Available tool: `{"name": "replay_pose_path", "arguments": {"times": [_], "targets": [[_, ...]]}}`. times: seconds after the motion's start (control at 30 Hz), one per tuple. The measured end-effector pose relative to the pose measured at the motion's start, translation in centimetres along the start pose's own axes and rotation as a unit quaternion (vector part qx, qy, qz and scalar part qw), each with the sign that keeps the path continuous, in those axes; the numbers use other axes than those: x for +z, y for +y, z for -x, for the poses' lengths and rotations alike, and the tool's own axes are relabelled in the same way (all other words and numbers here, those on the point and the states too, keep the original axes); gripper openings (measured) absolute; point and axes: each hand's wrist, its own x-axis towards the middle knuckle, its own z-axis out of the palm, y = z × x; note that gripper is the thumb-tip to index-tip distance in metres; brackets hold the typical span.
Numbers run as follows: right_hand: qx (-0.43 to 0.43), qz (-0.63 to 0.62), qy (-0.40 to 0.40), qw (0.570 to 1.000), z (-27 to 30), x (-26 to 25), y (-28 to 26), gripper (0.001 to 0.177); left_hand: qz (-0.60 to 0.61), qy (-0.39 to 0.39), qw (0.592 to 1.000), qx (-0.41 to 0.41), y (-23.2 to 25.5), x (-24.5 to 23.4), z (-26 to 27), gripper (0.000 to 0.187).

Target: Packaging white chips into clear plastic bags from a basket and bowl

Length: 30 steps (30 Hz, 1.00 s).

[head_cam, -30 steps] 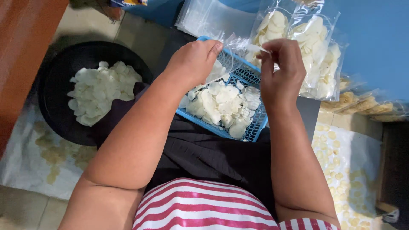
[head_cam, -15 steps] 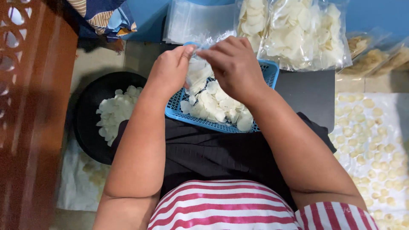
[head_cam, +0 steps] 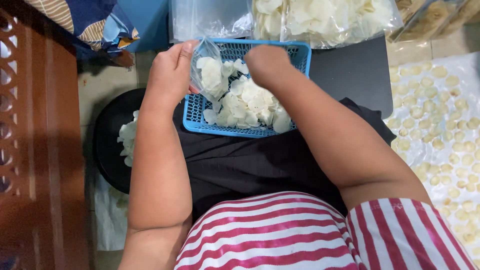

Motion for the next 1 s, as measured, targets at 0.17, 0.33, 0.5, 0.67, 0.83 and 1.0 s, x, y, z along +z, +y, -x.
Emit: {"name": "replay_pose_path", "arguments": {"times": [0.17,0.33,0.5,0.67,0.83,1.0], "targets": [[0.02,0.033,-0.006,0.999,-1.2,7.7,-2.8,0.02,0.006,-0.001,1.0,0.007,-0.6,0.1,-0.4,0.042],[0.008,0.043,-0.017,0.999,-1.7,9.4,-4.3,0.021,-0.004,-0.006,1.0,-0.007,-1.0,0.0,-0.5,0.043],[0.028,0.02,0.089,0.995,-2.0,7.3,-4.0,0.021,0.031,-0.032,0.999,0.026,-2.0,-0.4,-0.4,0.047],[0.005,-0.051,0.121,0.991,0.3,-2.2,-2.2,0.016,0.006,-0.019,1.0,-0.006,-1.2,-0.4,-0.2,0.047],[-0.02,-0.205,0.389,0.898,3.7,-8.2,-2.3,0.009,-0.012,-0.007,1.0,-0.027,-1.0,-0.1,-0.2,0.044],[-0.188,-0.261,0.487,0.812,6.6,-12.5,-3.9,0.02,0.022,-0.001,0.999,-0.026,-1.3,0.5,-0.8,0.049]]}}
